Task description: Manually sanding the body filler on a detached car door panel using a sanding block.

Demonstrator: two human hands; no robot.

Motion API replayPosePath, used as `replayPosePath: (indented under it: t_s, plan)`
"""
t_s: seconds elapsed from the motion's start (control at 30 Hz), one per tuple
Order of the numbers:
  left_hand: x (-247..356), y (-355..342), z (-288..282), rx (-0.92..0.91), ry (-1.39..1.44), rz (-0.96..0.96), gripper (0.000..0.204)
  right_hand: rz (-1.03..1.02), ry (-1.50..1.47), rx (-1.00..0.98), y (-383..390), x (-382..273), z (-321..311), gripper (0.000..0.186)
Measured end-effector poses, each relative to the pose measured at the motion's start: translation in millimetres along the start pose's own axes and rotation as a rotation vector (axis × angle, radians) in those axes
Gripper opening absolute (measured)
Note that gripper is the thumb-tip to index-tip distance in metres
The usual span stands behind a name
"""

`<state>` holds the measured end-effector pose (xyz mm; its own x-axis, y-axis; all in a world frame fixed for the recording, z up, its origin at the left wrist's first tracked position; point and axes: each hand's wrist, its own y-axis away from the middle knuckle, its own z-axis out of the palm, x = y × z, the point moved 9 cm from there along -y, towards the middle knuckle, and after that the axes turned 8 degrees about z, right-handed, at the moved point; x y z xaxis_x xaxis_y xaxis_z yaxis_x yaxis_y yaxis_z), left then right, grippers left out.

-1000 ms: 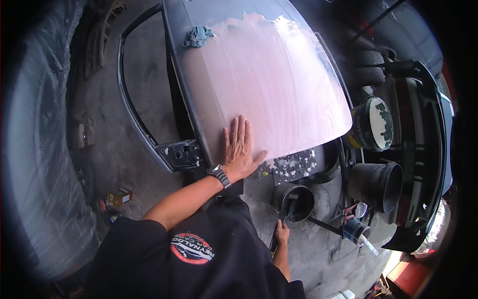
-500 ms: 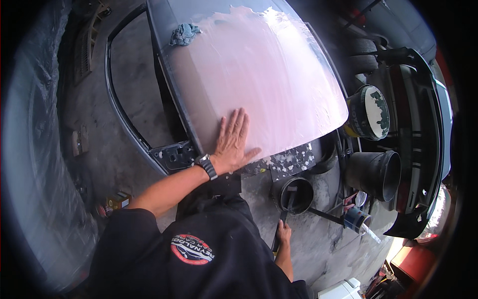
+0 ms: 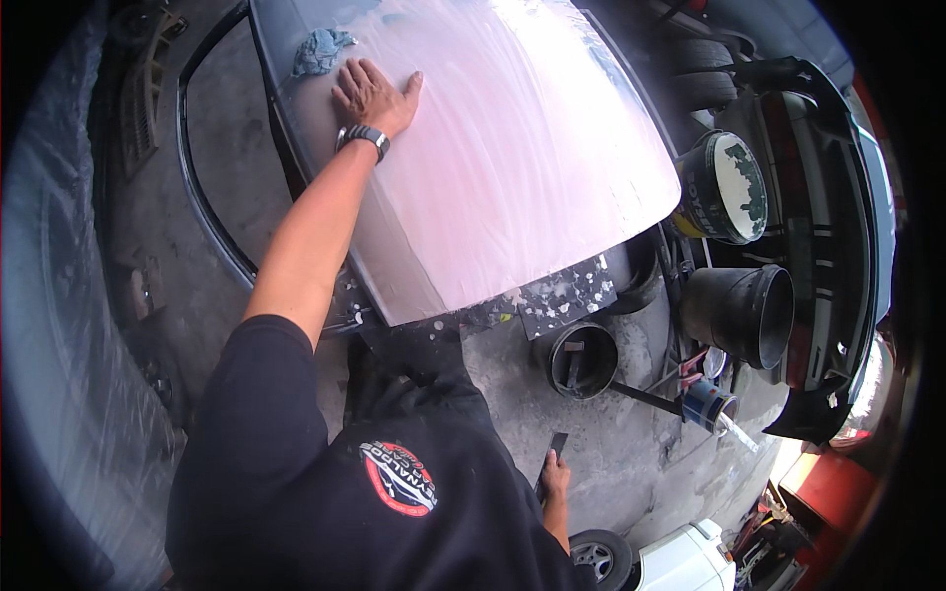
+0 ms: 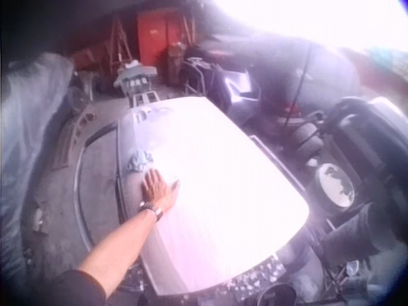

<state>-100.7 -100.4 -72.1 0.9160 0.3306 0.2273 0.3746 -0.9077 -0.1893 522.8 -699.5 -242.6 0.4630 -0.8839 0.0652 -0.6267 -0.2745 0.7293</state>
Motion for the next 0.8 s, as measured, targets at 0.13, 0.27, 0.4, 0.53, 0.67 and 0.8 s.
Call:
replayPosePath:
  t_s: [0.13,0.27,0.4,0.53,0.67,0.8]
  plan:
    - [45.8,84.0,0.6,-0.044,0.03,0.139,0.102,-0.012,0.032,0.025,-26.9,10.3,29.5,0.069]
    - [74.3,173.9,-8.6,-0.111,0.118,0.237,0.102,-0.118,-0.019,-0.015,-35.9,-45.9,32.0,0.068]
    - [94.4,244.5,-30.0,-0.123,0.21,0.324,0.102,-0.205,-0.059,-0.049,-32.7,-112.9,11.5,0.062]
    - [108.9,292.3,-39.5,-0.232,0.331,0.451,0.103,-0.363,-0.146,-0.043,-38.4,-156.6,-7.1,0.056]
    - [119.8,327.5,-46.7,-0.337,0.396,0.624,0.104,-0.371,-0.113,0.065,-53.0,-160.9,-20.5,0.053]
    - [115.5,328.9,-44.4,-0.332,0.405,0.783,0.103,-0.365,-0.13,0.042,-43.2,-151.3,-19.9,0.052]
